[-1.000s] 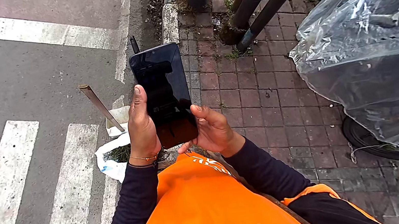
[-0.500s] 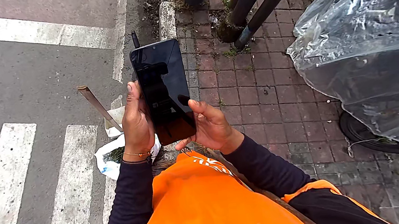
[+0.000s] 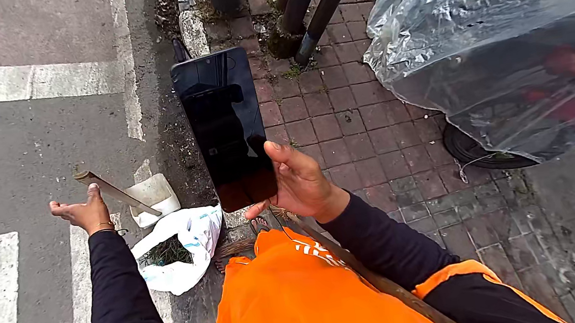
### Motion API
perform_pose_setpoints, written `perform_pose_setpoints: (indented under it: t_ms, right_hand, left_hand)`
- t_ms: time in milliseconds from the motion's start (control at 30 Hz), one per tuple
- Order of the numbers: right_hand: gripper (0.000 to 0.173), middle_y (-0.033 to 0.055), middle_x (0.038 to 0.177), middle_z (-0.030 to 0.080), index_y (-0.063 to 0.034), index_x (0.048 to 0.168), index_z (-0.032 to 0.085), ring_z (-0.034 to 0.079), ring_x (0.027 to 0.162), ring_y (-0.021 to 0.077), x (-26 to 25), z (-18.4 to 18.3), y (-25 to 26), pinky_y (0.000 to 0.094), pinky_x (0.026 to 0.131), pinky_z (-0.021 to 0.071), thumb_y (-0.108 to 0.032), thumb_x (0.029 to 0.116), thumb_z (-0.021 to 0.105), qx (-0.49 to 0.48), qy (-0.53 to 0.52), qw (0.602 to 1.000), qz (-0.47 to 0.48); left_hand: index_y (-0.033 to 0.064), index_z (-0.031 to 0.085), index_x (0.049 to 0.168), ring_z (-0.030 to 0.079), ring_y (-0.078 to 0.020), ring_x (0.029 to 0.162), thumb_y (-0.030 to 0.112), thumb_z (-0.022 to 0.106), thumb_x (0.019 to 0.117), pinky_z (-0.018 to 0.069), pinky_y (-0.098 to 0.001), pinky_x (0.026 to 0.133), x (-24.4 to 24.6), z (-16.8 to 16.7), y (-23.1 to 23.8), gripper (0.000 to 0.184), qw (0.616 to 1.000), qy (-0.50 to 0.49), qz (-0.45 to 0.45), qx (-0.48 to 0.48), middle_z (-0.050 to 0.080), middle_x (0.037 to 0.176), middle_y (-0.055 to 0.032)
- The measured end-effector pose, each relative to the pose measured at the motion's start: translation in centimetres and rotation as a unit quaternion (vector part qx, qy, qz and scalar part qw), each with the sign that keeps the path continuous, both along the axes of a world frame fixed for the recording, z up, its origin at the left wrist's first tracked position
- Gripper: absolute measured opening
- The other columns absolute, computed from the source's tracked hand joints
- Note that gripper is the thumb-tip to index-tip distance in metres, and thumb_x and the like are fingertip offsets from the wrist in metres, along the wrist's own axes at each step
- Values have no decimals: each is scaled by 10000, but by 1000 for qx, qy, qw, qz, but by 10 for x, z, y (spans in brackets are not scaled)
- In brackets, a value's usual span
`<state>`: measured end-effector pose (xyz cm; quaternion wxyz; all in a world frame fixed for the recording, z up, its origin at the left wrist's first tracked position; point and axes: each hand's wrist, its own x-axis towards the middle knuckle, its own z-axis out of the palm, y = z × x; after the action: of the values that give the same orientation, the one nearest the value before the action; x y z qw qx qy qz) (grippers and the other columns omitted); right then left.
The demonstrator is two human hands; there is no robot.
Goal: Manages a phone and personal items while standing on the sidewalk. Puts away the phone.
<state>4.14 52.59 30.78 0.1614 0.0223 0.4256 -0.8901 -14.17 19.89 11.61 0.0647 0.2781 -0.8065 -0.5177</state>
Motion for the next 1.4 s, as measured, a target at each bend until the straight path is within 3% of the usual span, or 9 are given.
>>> perform_pose_setpoints:
  t_ms: [200, 367, 467, 733, 800, 867, 1067, 1233, 1400]
  right_hand:
    - [372, 75, 1137, 703, -176, 1272, 522, 741, 937, 233, -7, 4, 11, 414, 690, 645, -446, 1017, 490, 1, 7, 999, -35]
    - [386, 91, 1121, 715, -165, 1255, 555, 750, 916, 245, -8, 4, 24, 423, 684, 649, -464, 1023, 480, 6, 2, 997, -74]
    - [382, 91, 1116, 716, -165, 1245, 560, 752, 907, 244, -6, 1, 30, 411, 675, 650, -466, 1022, 482, 6, -6, 996, -92]
    - [392, 81, 1102, 714, -160, 1238, 556, 748, 911, 243, 6, -1, 36, 420, 682, 648, -475, 1018, 478, 4, -19, 993, -118]
    - [399, 90, 1105, 711, -160, 1238, 555, 748, 911, 252, 7, -2, 37, 427, 677, 647, -481, 1014, 481, -4, -22, 993, -116]
    - [402, 100, 1106, 708, -156, 1239, 555, 747, 907, 257, 8, -2, 38, 428, 670, 646, -480, 1018, 470, -14, -23, 993, -113]
    - [423, 111, 1141, 692, -158, 1281, 531, 740, 934, 273, 12, -4, 35, 454, 673, 644, -483, 1024, 444, -25, -29, 994, -106]
    - [413, 92, 1100, 713, -154, 1238, 555, 749, 890, 243, 14, -6, 24, 420, 653, 645, -492, 1026, 448, -14, -18, 995, -95]
    - [393, 78, 1099, 714, -163, 1232, 563, 747, 900, 230, 20, -8, 10, 412, 665, 646, -482, 1018, 479, -19, -2, 997, -72]
  left_hand:
    - [-24, 47, 1595, 305, -348, 1493, 231, 762, 905, 291, -421, 1208, -37, -36, 3, 1026, 998, -52, -38, 11, 237, 1615, -300]
    - [-20, 100, 1581, 413, -260, 1435, 171, 768, 884, 366, -334, 1164, -69, -63, 14, 984, 998, -36, -1, 57, 341, 1572, -264]
    - [-26, 85, 1589, 389, -257, 1456, 166, 770, 878, 351, -329, 1176, -80, -73, 16, 1006, 997, -52, 17, 48, 331, 1582, -262]
    - [-82, 216, 1567, 432, -267, 1442, 111, 613, 957, 347, -354, 1180, -75, -77, -12, 753, 983, -158, 16, -91, 429, 1540, -256]
    - [-61, 195, 1574, 514, -261, 1355, 111, 569, 992, 451, -348, 1089, -65, -92, -45, 712, 988, -134, 54, -57, 444, 1516, -257]
    - [6, 184, 1581, 604, -285, 1163, 115, 540, 1019, 563, -399, 878, -53, -118, -98, 674, 990, -106, 97, -8, 463, 1458, -261]
    - [29, 320, 1532, 606, -270, 1117, 92, 488, 1042, 573, -434, 809, 16, -79, -185, 522, 982, -67, 173, 27, 489, 1417, -220]
    - [30, 327, 1526, 562, -322, 1215, 105, 469, 1052, 562, -469, 862, 76, -19, -183, 500, 961, -40, 264, 79, 431, 1478, -226]
    - [21, 350, 1520, 556, -326, 1238, 150, 479, 1039, 558, -478, 893, 127, -20, -204, 514, 952, -72, 290, 64, 452, 1467, -231]
